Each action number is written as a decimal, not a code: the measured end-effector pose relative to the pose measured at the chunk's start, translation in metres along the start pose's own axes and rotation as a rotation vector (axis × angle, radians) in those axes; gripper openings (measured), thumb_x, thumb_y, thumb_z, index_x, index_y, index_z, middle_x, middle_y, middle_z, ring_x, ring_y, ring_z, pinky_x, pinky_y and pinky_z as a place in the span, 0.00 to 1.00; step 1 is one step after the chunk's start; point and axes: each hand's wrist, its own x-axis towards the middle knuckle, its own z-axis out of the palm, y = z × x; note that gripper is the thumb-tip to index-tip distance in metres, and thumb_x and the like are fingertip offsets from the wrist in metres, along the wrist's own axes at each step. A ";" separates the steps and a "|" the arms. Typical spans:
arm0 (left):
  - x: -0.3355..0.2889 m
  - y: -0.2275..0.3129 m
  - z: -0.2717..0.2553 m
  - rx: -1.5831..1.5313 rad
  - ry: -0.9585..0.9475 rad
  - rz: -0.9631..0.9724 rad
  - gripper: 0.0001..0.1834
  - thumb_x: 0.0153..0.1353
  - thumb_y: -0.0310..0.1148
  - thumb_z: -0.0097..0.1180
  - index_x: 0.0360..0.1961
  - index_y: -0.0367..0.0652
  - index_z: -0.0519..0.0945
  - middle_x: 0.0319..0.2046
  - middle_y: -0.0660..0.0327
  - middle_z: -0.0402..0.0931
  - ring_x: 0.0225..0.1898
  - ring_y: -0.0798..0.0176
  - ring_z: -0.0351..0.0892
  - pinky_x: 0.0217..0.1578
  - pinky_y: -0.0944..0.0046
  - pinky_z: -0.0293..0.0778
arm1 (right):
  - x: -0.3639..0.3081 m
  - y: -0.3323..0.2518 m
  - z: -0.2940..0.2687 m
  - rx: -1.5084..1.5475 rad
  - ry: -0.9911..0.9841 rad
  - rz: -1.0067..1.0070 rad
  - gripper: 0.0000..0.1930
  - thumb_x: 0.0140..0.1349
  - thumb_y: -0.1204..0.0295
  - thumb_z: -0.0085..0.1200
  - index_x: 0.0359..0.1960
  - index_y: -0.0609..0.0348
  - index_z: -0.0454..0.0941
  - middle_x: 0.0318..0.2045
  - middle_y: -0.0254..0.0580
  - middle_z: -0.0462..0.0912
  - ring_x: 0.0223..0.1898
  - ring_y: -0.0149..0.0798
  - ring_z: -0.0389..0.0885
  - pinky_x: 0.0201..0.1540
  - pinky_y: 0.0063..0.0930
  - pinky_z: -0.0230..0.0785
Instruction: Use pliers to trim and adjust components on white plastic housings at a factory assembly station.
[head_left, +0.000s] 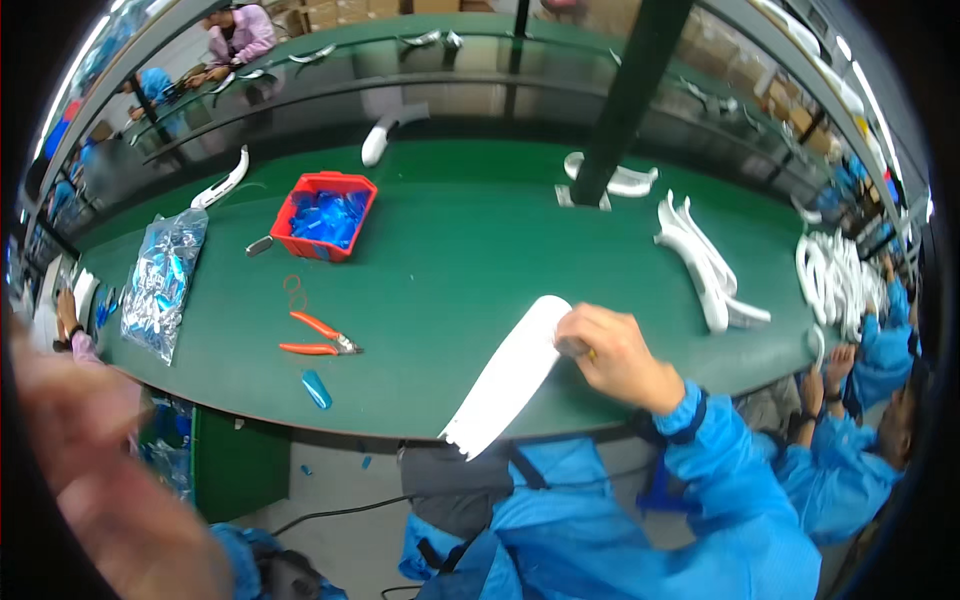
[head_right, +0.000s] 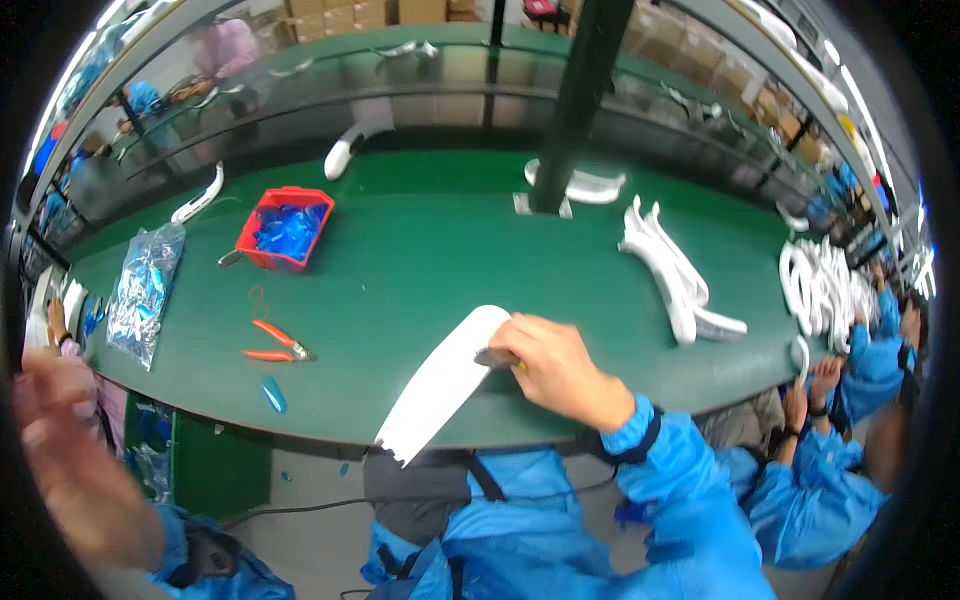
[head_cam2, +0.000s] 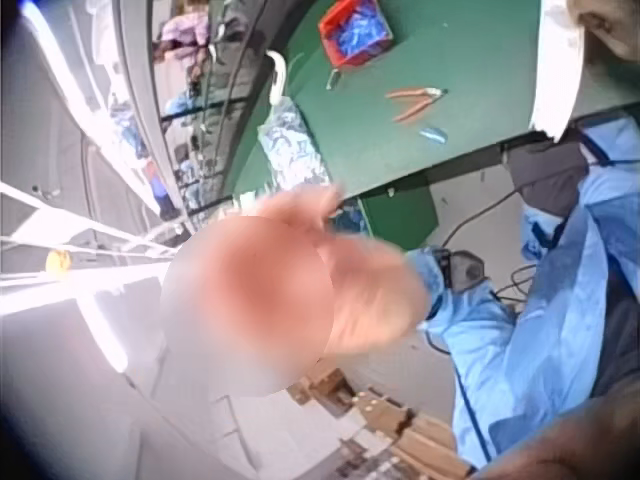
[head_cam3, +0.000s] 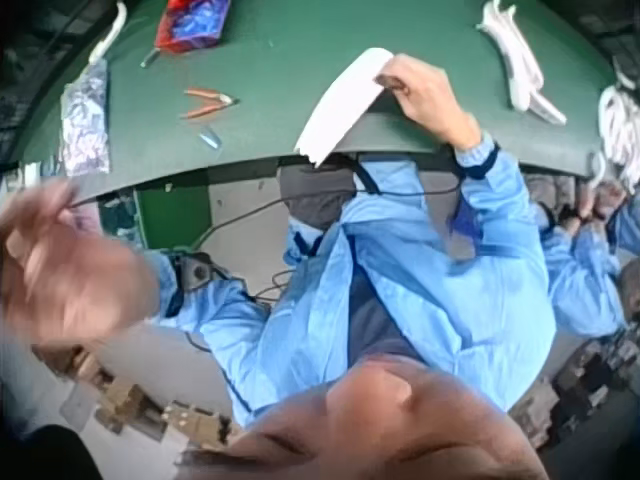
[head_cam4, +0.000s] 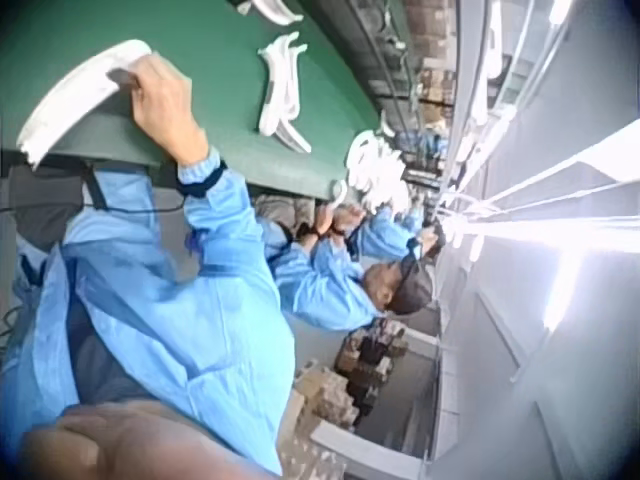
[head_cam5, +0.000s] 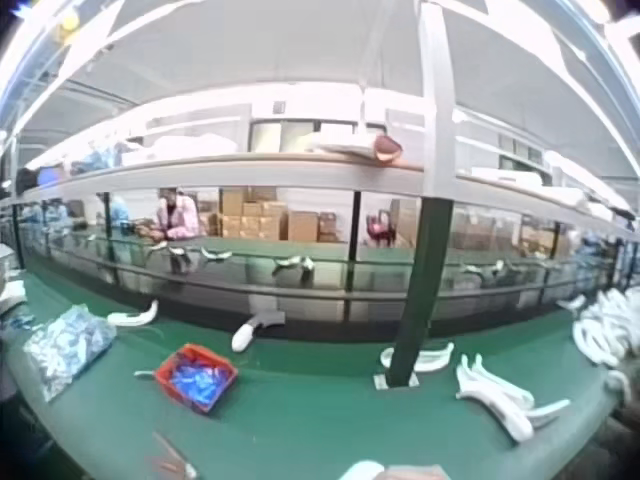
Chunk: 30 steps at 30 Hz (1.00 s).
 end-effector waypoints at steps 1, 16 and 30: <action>-0.008 -0.006 0.004 0.020 -0.315 0.052 0.22 0.70 0.41 0.47 0.54 0.32 0.72 0.40 0.54 0.75 0.38 0.63 0.74 0.41 0.65 0.69 | 0.006 -0.006 0.007 0.090 0.002 -0.054 0.15 0.42 0.89 0.55 0.33 0.58 0.76 0.32 0.42 0.81 0.33 0.48 0.81 0.33 0.35 0.75; -0.270 -0.051 0.103 -1.412 -0.939 -1.452 0.44 0.69 0.65 0.33 0.68 0.35 0.61 0.50 0.45 0.76 0.53 0.51 0.77 0.55 0.56 0.71 | -0.021 -0.016 0.035 0.209 -0.143 -0.113 0.15 0.49 0.82 0.59 0.39 0.55 0.77 0.38 0.35 0.82 0.39 0.43 0.83 0.35 0.34 0.78; -0.295 -0.063 0.132 -1.559 -0.687 -1.462 0.40 0.71 0.63 0.28 0.56 0.30 0.67 0.36 0.47 0.77 0.33 0.52 0.78 0.37 0.55 0.75 | -0.023 -0.003 0.042 0.833 0.181 0.624 0.17 0.75 0.60 0.39 0.39 0.63 0.70 0.25 0.36 0.74 0.26 0.30 0.75 0.30 0.25 0.70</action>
